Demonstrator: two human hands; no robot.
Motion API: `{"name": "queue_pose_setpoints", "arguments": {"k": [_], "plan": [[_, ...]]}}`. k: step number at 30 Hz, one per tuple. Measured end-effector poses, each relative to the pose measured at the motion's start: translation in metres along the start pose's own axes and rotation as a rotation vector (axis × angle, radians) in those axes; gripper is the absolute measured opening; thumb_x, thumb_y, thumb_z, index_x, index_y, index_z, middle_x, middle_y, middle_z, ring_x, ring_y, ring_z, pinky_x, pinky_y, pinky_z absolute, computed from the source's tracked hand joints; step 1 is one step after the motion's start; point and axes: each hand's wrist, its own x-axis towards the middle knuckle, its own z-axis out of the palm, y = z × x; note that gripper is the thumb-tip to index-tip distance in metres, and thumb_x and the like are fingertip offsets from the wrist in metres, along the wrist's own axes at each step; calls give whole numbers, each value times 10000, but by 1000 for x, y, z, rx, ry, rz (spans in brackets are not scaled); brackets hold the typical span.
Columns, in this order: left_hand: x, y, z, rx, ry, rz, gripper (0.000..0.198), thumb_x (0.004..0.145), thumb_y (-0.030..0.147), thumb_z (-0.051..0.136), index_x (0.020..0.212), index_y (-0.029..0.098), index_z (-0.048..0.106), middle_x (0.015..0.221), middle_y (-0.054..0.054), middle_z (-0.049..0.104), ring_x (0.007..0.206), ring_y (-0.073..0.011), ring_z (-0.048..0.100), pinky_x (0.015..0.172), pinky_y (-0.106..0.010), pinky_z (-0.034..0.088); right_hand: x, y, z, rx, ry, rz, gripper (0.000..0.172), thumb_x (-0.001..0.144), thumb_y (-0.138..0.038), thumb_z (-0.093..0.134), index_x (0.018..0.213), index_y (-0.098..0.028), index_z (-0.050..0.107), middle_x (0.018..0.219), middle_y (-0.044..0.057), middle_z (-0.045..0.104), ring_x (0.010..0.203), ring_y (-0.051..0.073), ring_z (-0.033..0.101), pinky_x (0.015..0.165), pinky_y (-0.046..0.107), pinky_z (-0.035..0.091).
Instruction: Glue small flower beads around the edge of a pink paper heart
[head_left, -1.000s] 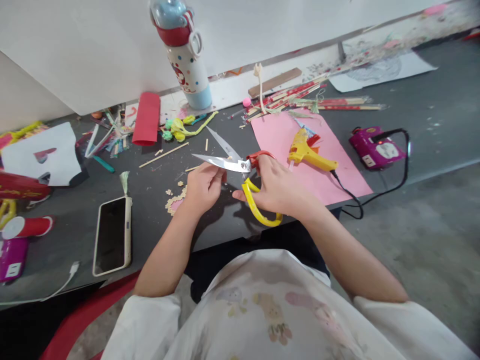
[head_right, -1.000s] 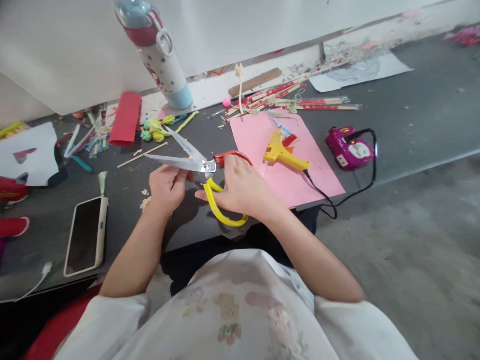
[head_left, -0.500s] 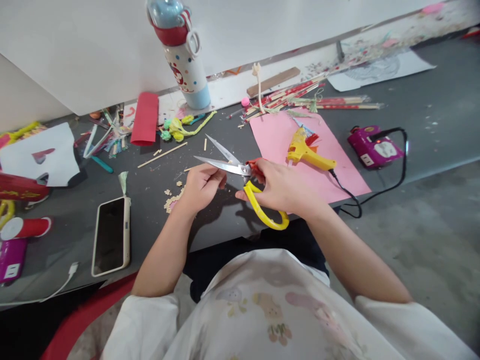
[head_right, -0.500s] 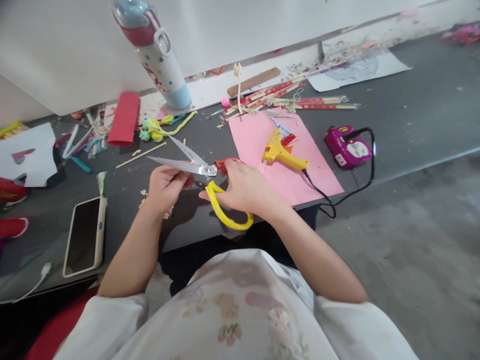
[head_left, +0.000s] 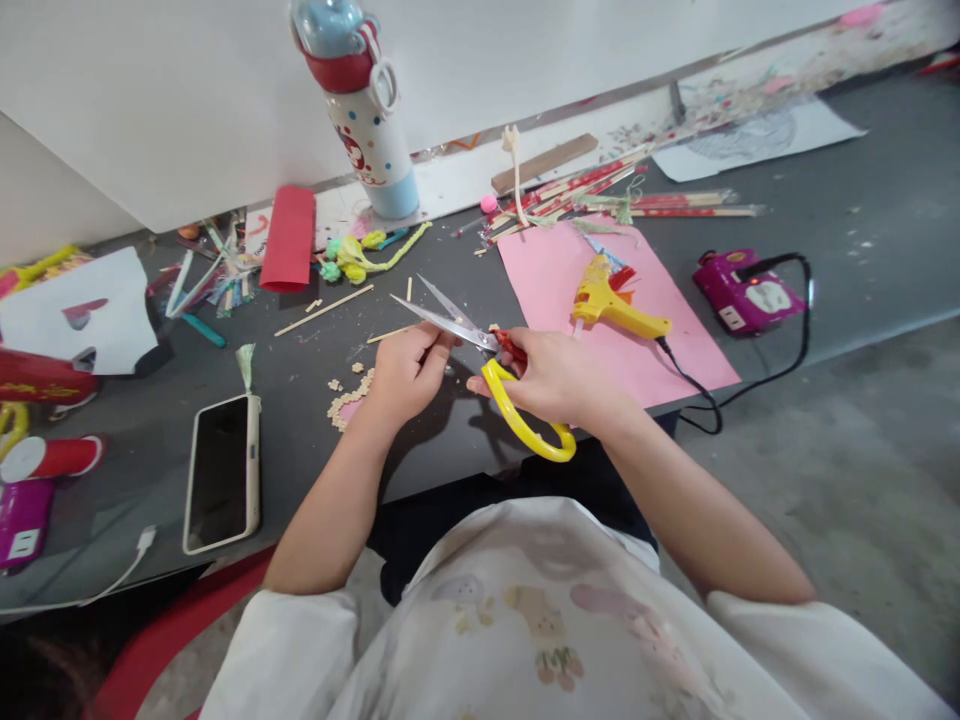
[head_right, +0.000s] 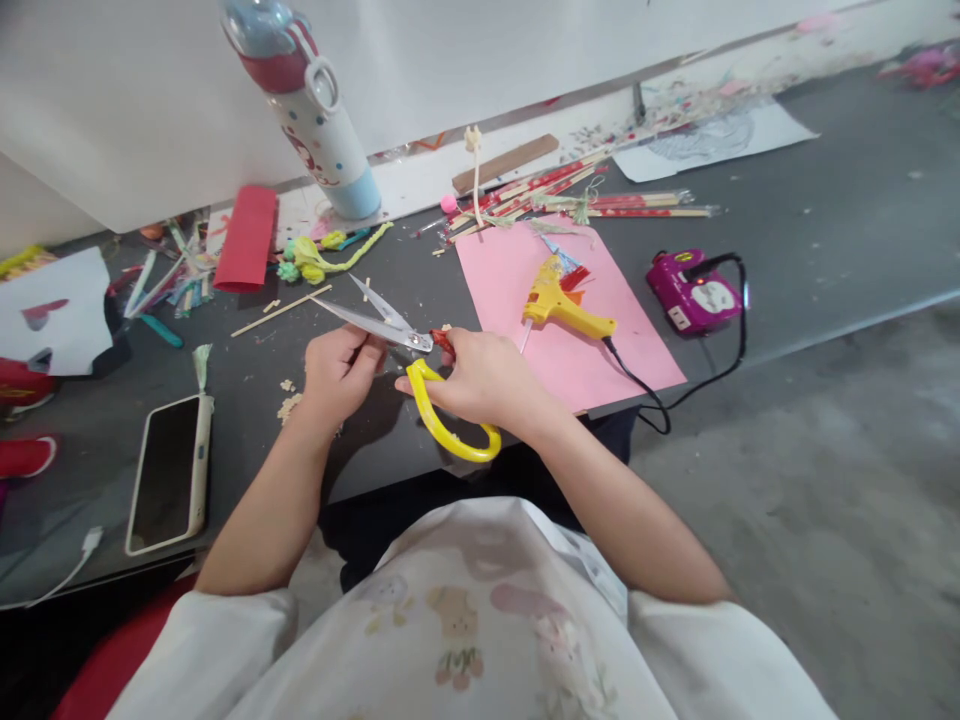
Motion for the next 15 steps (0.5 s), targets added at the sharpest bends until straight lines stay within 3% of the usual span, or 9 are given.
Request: {"name": "queue_pose_setpoints", "arguments": {"k": [4,15], "plan": [[-2,-4,5,119,83,39,298,930,300,473,677,191,584,540,27,550,499,-106,500,508,-239,328,4,3,0,41,-46,-3,424,728,-577,650,695,-226,415,646,-28,548,572,121,439,583,266,304],[-6,-2,3,183,95,83,329,955,322,475,713,198,658,607,5,626,580,-121,579,559,-244,384,7,11,-10,72,-139,-38,451,697,-587,679,681,-220,417,634,-54,506,535,93,410,557,257,279]]}}
